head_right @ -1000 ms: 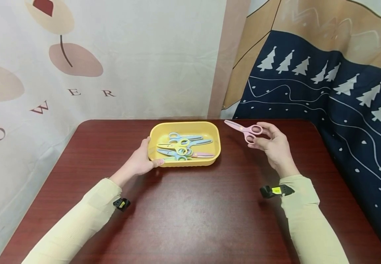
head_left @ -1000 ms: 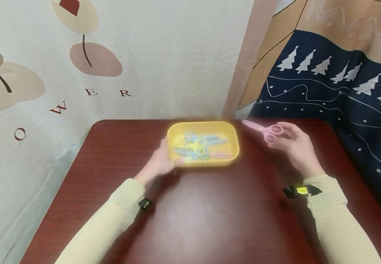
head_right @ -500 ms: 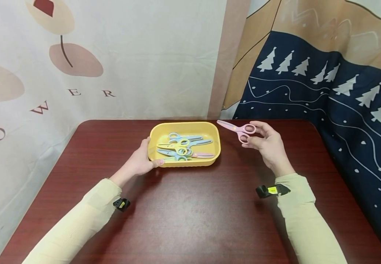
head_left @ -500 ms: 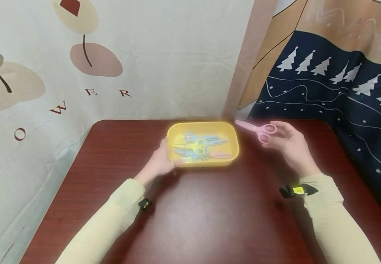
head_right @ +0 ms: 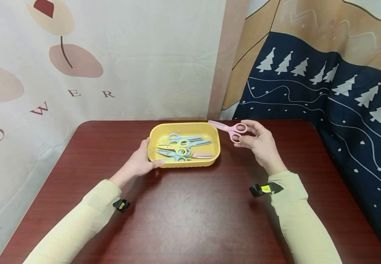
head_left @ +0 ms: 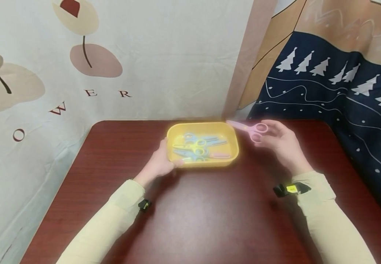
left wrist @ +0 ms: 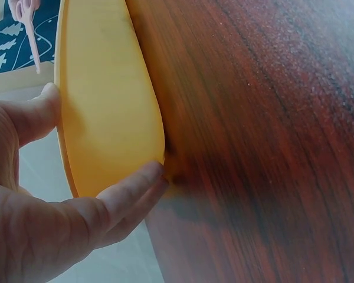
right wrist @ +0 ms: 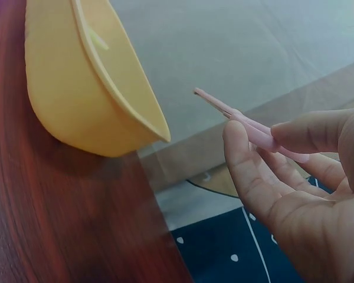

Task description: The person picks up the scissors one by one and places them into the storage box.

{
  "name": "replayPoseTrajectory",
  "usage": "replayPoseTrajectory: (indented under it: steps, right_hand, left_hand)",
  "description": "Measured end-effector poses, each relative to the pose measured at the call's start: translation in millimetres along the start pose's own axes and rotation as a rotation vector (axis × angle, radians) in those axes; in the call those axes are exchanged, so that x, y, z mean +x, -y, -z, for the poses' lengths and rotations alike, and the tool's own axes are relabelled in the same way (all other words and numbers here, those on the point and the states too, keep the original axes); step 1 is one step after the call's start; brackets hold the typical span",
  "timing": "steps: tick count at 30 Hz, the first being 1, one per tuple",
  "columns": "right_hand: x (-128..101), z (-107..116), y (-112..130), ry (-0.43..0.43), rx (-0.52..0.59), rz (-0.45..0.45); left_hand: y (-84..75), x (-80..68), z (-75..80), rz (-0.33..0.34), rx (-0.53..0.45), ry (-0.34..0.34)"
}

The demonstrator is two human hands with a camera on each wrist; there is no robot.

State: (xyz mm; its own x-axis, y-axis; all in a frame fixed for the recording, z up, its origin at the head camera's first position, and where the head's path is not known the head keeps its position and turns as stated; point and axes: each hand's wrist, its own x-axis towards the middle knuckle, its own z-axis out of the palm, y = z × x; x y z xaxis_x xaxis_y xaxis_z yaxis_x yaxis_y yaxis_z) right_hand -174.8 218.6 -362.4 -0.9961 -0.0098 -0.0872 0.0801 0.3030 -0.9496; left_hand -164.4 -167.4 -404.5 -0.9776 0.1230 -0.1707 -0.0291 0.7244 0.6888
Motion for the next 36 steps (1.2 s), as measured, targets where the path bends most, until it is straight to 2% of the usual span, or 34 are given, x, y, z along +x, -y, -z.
replayPoseTrajectory:
  steps: [8,16,25,31,36]
  right_hand:
    - [1,-10,8,0.035,-0.052,0.025]
    - [-8,-24,31,0.068,-0.033,0.016]
    - [13,-32,14,0.099,-0.024,0.07]
    - [18,-40,14,0.123,-0.017,0.108]
    - [21,-47,17,0.151,-0.007,0.092]
  left_hand:
    - [1.4,-1.1,-0.2,0.011,-0.016,0.001]
    - [2.2,-2.0,-0.8,-0.003,-0.028,-0.006]
    - [2.0,-2.0,-0.6,-0.006,-0.032,-0.008]
    - [2.2,-1.2,-0.6,0.013,-0.029,-0.01]
    - [3.3,-1.3,-0.9,0.015,-0.029,-0.007]
